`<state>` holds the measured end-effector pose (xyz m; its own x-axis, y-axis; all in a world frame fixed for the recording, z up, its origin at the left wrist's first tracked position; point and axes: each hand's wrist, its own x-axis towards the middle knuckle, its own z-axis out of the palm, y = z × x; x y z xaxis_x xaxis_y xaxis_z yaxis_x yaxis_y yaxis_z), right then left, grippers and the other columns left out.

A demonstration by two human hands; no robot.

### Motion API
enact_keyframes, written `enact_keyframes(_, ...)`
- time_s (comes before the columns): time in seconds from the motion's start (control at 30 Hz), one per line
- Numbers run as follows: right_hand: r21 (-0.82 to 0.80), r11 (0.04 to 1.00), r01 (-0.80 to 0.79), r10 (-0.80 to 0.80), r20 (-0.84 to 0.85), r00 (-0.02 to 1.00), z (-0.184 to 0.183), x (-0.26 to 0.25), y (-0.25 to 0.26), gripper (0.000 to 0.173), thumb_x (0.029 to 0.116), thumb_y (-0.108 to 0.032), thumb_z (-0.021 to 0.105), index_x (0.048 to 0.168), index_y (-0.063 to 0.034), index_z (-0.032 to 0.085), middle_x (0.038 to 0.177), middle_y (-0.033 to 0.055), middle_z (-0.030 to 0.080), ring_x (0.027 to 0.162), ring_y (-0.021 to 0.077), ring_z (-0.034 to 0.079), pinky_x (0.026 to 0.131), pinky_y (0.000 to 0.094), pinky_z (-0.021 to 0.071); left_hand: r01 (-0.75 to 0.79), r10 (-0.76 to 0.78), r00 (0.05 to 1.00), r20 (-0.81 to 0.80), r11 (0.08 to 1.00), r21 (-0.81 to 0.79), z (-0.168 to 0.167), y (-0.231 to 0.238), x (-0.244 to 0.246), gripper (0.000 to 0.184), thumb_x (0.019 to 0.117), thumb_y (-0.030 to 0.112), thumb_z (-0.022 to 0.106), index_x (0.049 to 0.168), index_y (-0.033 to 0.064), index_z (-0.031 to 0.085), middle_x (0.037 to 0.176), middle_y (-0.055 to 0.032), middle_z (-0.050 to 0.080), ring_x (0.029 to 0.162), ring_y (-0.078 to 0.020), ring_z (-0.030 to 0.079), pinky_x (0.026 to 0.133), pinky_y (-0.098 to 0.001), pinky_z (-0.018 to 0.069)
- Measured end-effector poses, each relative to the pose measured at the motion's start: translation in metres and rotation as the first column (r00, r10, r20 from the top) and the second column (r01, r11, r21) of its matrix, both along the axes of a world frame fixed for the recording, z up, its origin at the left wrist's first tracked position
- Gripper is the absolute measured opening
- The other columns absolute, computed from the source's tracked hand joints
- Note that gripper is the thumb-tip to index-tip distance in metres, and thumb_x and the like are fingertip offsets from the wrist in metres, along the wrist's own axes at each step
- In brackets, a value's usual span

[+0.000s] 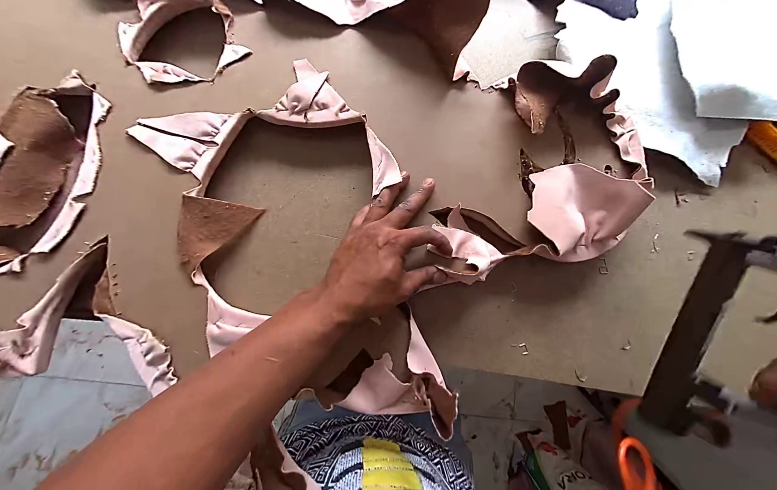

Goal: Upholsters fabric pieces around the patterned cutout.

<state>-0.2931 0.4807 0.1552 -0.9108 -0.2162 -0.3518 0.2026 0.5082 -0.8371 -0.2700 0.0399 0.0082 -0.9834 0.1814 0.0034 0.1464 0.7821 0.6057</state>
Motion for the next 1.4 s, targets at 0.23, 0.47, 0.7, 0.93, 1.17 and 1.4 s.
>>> enact_keyframes(0.23,-0.025,1.000,0.012,-0.013,-0.032,0.999,-0.033,0.104,-0.167,0.034,0.0993,-0.039,0.069,0.111,-0.0072,0.066,0.074,0.0083,0.067,0.056,0.0227,0.065,0.049,0.0433,0.0592,0.003,-0.004,1.000,-0.017,1.000,-0.007,-0.003,0.001,0.002,0.027,0.0920,0.059,0.062,0.114,0.0476,0.072,0.169,0.0083,0.030,0.159,-0.0266,0.015,0.120,-0.0570,0.0265)
enact_keyframes(0.47,0.356,0.934,-0.034,0.083,-0.123,0.989,-0.056,0.093,-0.208,0.029,0.0972,-0.053,0.062,0.098,-0.0245,0.069,0.062,-0.0036,0.063,0.047,0.0155,0.061,0.041,0.0382,0.0548,-0.001,0.001,1.000,-0.010,1.000,0.010,-0.003,0.000,0.000,0.026,0.0945,0.057,0.059,0.113,0.0463,0.073,0.169,0.0083,0.031,0.158,-0.0264,0.018,0.118,-0.0566,0.0285)
enact_keyframes(0.7,0.543,0.838,-0.062,0.192,-0.185,0.964,-0.052,0.086,-0.222,0.029,0.0959,-0.051,0.061,0.110,-0.0261,0.065,0.068,-0.0086,0.064,0.050,0.0087,0.061,0.043,0.0355,0.0554,-0.008,0.009,1.000,-0.018,0.999,0.040,-0.004,-0.002,-0.002,0.023,0.0955,0.052,0.060,0.111,0.0432,0.074,0.168,0.0081,0.033,0.158,-0.0258,0.019,0.118,-0.0560,0.0284)
enact_keyframes(0.93,0.631,0.772,-0.069,0.241,-0.191,0.951,-0.010,0.048,-0.177,0.044,0.0923,-0.068,0.058,0.095,-0.0259,0.068,0.063,-0.0045,0.063,0.048,0.0140,0.062,0.040,0.0406,0.0527,-0.037,0.041,0.998,-0.039,0.994,0.105,-0.005,-0.003,-0.003,0.022,0.0960,0.046,0.061,0.112,0.0413,0.075,0.165,0.0098,0.037,0.158,-0.0247,0.020,0.120,-0.0551,0.0276)
enact_keyframes(1.17,0.915,0.396,0.071,0.443,-0.258,0.859,-0.060,-0.054,-0.132,0.070,0.1025,-0.034,0.056,0.159,-0.0018,0.029,0.114,0.0368,0.063,0.095,0.0578,0.066,0.074,0.0753,0.0502,-0.133,0.172,0.946,-0.273,0.978,0.159,-0.009,0.001,0.008,0.025,0.1003,0.032,0.056,0.115,0.0264,0.075,0.146,0.0085,0.062,0.149,-0.0187,0.042,0.124,-0.0549,0.0271)
enact_keyframes(1.4,0.885,0.465,-0.009,0.695,-0.359,0.623,-0.110,-0.106,-0.098,0.075,0.0987,-0.028,0.055,0.160,0.0023,0.024,0.113,0.0369,0.064,0.097,0.0567,0.066,0.076,0.0709,0.0518,-0.575,0.611,0.683,-0.399,0.787,0.222,0.027,0.025,0.064,0.018,0.0947,0.021,0.071,0.110,0.0135,0.077,0.112,0.0007,0.074,0.111,-0.0147,0.066,0.104,-0.0465,0.0474)
